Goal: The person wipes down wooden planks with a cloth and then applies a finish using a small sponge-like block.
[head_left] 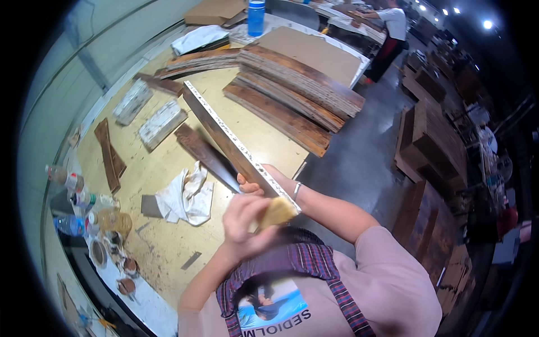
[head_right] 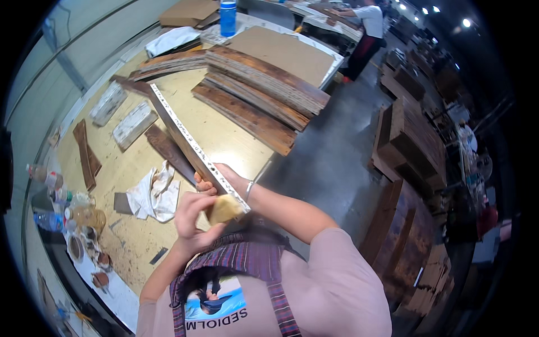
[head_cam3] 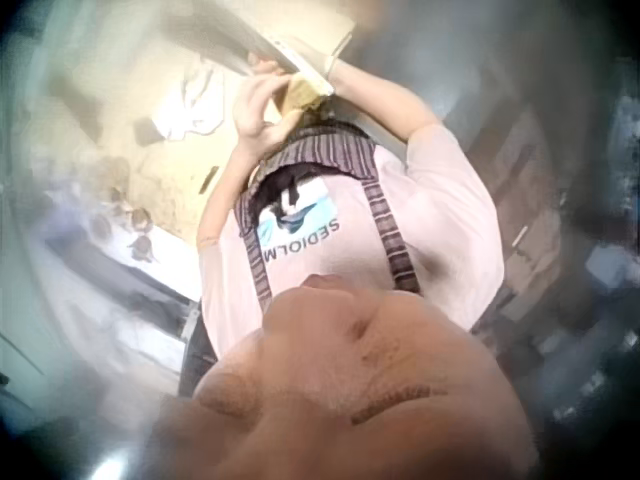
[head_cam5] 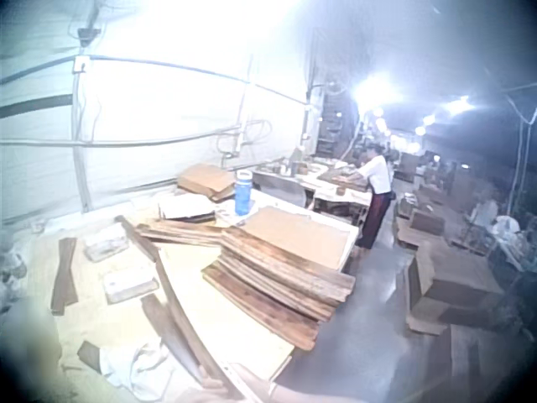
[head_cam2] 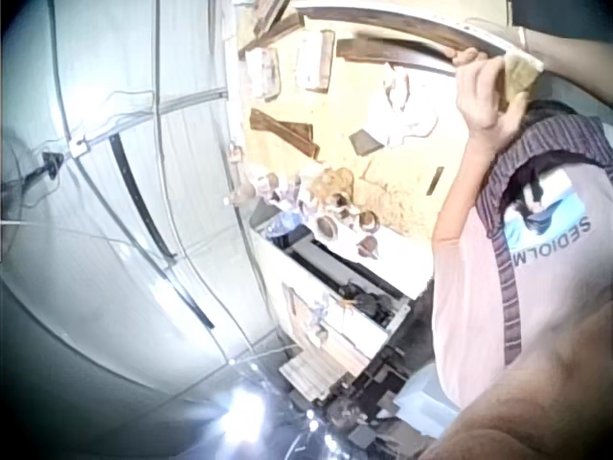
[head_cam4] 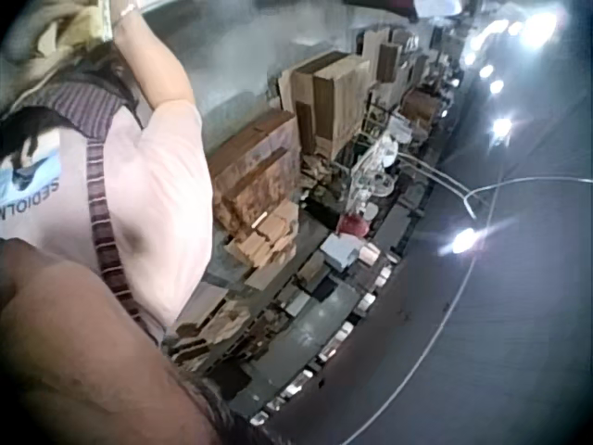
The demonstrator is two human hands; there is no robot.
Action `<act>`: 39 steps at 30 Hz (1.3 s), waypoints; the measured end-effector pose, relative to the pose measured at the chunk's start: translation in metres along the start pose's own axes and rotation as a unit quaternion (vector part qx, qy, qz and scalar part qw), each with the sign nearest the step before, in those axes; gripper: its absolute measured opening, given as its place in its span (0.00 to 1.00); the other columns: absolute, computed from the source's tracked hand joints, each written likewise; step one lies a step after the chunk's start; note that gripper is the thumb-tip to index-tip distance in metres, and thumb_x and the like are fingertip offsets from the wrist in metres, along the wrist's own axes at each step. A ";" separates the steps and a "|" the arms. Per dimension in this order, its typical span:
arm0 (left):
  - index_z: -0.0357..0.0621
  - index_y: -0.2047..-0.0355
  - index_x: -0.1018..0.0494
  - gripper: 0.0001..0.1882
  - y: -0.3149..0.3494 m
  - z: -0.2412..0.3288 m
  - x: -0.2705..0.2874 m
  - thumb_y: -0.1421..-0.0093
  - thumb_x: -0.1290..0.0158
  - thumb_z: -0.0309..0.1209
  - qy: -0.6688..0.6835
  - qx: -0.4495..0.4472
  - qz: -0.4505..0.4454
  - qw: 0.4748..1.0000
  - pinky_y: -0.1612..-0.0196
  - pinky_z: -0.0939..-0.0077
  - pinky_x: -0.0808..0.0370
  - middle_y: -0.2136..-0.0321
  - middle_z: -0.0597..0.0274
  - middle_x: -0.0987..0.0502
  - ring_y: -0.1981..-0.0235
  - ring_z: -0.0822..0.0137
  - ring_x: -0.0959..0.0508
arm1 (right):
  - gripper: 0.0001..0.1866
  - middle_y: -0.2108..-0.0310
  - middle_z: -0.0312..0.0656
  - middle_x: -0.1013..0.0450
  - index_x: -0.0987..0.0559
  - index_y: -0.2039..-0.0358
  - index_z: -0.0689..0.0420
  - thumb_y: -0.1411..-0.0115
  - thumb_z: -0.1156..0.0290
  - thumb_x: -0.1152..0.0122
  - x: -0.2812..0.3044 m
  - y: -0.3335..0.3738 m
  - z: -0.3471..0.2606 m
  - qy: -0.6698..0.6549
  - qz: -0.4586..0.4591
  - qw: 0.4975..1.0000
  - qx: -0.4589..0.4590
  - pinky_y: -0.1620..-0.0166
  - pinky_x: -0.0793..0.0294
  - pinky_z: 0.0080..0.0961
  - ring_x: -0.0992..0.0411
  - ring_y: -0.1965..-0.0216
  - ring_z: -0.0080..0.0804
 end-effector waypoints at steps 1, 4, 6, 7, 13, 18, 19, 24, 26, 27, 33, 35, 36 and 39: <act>0.36 0.58 0.25 0.24 -0.001 -0.001 -0.001 0.59 0.35 0.26 -0.021 0.004 -0.004 1.000 0.62 0.64 0.25 0.65 0.51 0.25 0.65 0.55 0.24 | 0.14 0.79 0.37 0.33 0.27 0.65 0.59 0.32 0.61 0.55 -0.002 -0.003 0.007 0.051 0.115 0.991 0.035 0.78 0.33 0.21 0.34 0.80 0.25; 0.38 0.58 0.25 0.24 -0.003 -0.024 0.004 0.59 0.37 0.26 -0.047 0.068 0.028 0.996 0.62 0.64 0.24 0.65 0.52 0.25 0.64 0.54 0.24 | 0.09 0.74 0.35 0.30 0.27 0.60 0.57 0.34 0.66 0.48 0.009 0.004 0.025 0.161 0.129 0.975 0.081 0.76 0.30 0.20 0.30 0.77 0.25; 0.38 0.59 0.25 0.22 -0.012 -0.048 0.022 0.59 0.38 0.22 -0.086 0.080 0.064 0.991 0.63 0.67 0.25 0.66 0.54 0.26 0.66 0.57 0.24 | 0.11 0.78 0.35 0.33 0.28 0.61 0.56 0.34 0.63 0.52 0.016 0.011 0.033 0.099 0.033 0.994 0.020 0.78 0.33 0.22 0.33 0.80 0.26; 0.38 0.59 0.25 0.21 -0.016 -0.058 0.030 0.58 0.38 0.22 -0.083 0.122 0.088 0.985 0.63 0.69 0.25 0.66 0.56 0.25 0.66 0.60 0.24 | 0.13 0.81 0.35 0.36 0.28 0.64 0.56 0.33 0.60 0.56 0.017 0.009 0.034 0.070 -0.022 0.997 -0.021 0.80 0.37 0.22 0.36 0.83 0.25; 0.39 0.59 0.23 0.17 -0.038 -0.120 0.106 0.49 0.35 0.26 -0.126 0.213 0.214 0.945 0.59 0.75 0.27 0.65 0.62 0.23 0.64 0.69 0.23 | 0.18 0.85 0.33 0.42 0.31 0.66 0.59 0.29 0.58 0.62 0.003 0.037 0.050 0.132 -0.016 0.989 -0.071 0.85 0.44 0.18 0.44 0.88 0.21; 0.35 0.58 0.23 0.16 -0.036 -0.177 0.171 0.46 0.36 0.27 -0.103 0.244 0.278 0.923 0.63 0.79 0.26 0.67 0.63 0.21 0.69 0.74 0.23 | 0.20 0.87 0.34 0.44 0.32 0.68 0.61 0.29 0.57 0.63 0.011 0.057 0.056 0.158 -0.035 0.982 -0.093 0.85 0.44 0.15 0.46 0.89 0.20; 0.35 0.58 0.23 0.16 -0.033 -0.181 0.178 0.46 0.36 0.27 -0.118 0.244 0.283 0.920 0.64 0.80 0.26 0.68 0.64 0.21 0.70 0.75 0.23 | 0.20 0.87 0.34 0.44 0.32 0.68 0.61 0.29 0.57 0.63 0.012 0.060 0.058 0.149 -0.034 0.983 -0.097 0.85 0.43 0.15 0.46 0.89 0.20; 0.33 0.57 0.23 0.17 -0.014 -0.172 0.174 0.45 0.36 0.27 -0.039 0.295 0.358 0.885 0.66 0.84 0.29 0.70 0.67 0.23 0.71 0.78 0.28 | 0.20 0.87 0.35 0.43 0.32 0.67 0.63 0.29 0.57 0.62 0.028 0.066 0.061 0.157 -0.052 0.981 -0.097 0.85 0.43 0.16 0.45 0.89 0.22; 0.33 0.57 0.23 0.17 -0.003 -0.169 0.173 0.46 0.36 0.26 -0.065 0.275 0.336 0.898 0.65 0.84 0.29 0.70 0.67 0.23 0.70 0.78 0.28 | 0.21 0.87 0.35 0.43 0.32 0.67 0.63 0.30 0.57 0.61 0.023 0.068 0.063 0.169 -0.022 0.982 -0.087 0.86 0.43 0.16 0.45 0.89 0.22; 0.33 0.57 0.23 0.17 0.008 -0.173 0.175 0.46 0.36 0.26 -0.078 0.300 0.336 0.889 0.64 0.81 0.28 0.68 0.66 0.23 0.69 0.78 0.27 | 0.21 0.87 0.35 0.43 0.32 0.67 0.63 0.30 0.57 0.61 0.023 0.070 0.064 0.175 -0.012 0.981 -0.086 0.86 0.43 0.15 0.45 0.89 0.22; 0.33 0.56 0.25 0.20 0.120 -0.155 0.176 0.49 0.35 0.25 -0.140 0.387 0.373 0.832 0.56 0.74 0.26 0.63 0.60 0.23 0.61 0.69 0.24 | 0.26 0.88 0.35 0.41 0.31 0.67 0.64 0.31 0.49 0.58 0.026 0.081 0.061 0.203 -0.003 0.975 -0.090 0.86 0.43 0.15 0.44 0.88 0.21; 0.34 0.55 0.25 0.20 0.181 -0.130 0.188 0.49 0.36 0.26 -0.188 0.424 0.392 0.794 0.54 0.72 0.26 0.60 0.57 0.23 0.59 0.65 0.24 | 0.26 0.87 0.35 0.41 0.30 0.67 0.64 0.30 0.50 0.58 0.032 0.079 0.062 0.143 -0.059 0.982 -0.106 0.86 0.42 0.15 0.44 0.88 0.21; 0.35 0.54 0.26 0.21 0.219 -0.122 0.196 0.48 0.36 0.26 -0.205 0.445 0.404 0.772 0.53 0.71 0.27 0.59 0.56 0.23 0.58 0.63 0.24 | 0.25 0.87 0.35 0.41 0.30 0.67 0.64 0.30 0.50 0.57 0.035 0.078 0.064 0.112 -0.087 0.983 -0.113 0.86 0.42 0.14 0.43 0.88 0.21; 0.38 0.53 0.26 0.21 0.287 -0.071 0.219 0.47 0.37 0.28 -0.360 0.533 0.383 0.663 0.53 0.70 0.27 0.58 0.54 0.23 0.58 0.61 0.23 | 0.24 0.88 0.33 0.43 0.33 0.71 0.62 0.29 0.53 0.59 0.025 0.079 0.069 0.115 -0.036 0.987 -0.102 0.88 0.47 0.12 0.44 0.89 0.18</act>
Point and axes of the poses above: each hand's wrist, its own y-axis away from the middle knuckle, its own x-axis out of the back of the hand, z = x × y, the point moved 1 cm from there along -y, towards the middle knuckle
